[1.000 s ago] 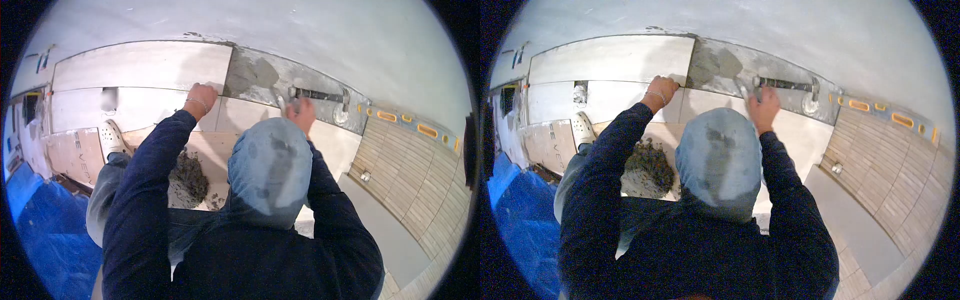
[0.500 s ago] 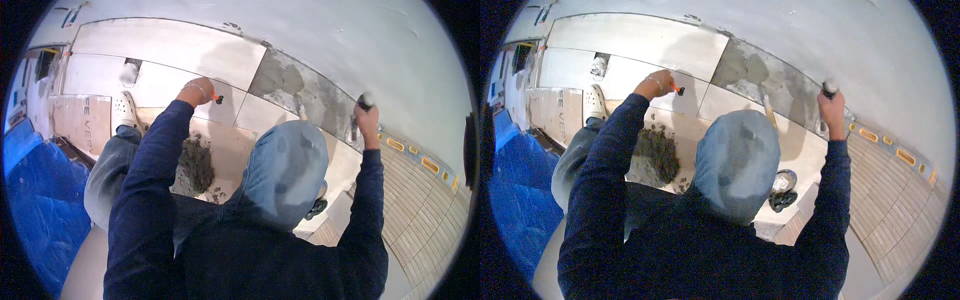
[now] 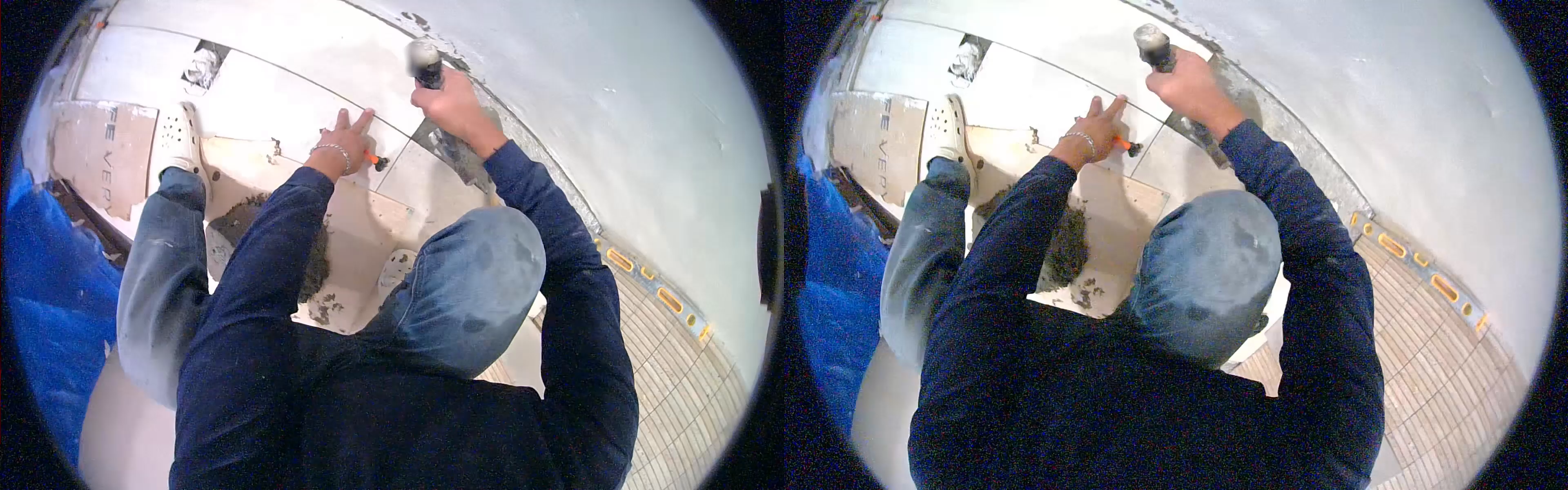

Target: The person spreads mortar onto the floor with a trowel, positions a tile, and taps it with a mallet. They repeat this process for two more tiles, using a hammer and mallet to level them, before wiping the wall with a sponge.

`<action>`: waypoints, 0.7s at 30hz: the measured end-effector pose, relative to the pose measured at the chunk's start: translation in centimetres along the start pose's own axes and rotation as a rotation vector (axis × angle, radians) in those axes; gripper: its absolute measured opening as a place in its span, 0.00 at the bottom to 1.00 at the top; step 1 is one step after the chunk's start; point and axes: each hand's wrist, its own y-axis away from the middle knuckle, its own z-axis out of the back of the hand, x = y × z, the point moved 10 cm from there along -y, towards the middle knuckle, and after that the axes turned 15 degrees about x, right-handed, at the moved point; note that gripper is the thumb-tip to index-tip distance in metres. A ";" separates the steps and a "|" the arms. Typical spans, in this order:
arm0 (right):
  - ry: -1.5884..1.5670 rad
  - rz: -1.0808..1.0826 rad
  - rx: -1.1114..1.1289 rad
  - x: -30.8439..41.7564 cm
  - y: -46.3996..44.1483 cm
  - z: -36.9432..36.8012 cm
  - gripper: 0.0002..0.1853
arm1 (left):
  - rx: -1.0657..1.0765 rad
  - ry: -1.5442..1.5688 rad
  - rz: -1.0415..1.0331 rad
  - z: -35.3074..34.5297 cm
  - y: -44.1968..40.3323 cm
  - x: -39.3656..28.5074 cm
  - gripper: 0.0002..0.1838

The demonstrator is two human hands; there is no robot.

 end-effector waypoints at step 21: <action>0.212 -0.188 0.114 -2.1 -10.7 -6.3 0.22 | -0.081 0.217 0.164 -0.7 -2.0 1.7 0.40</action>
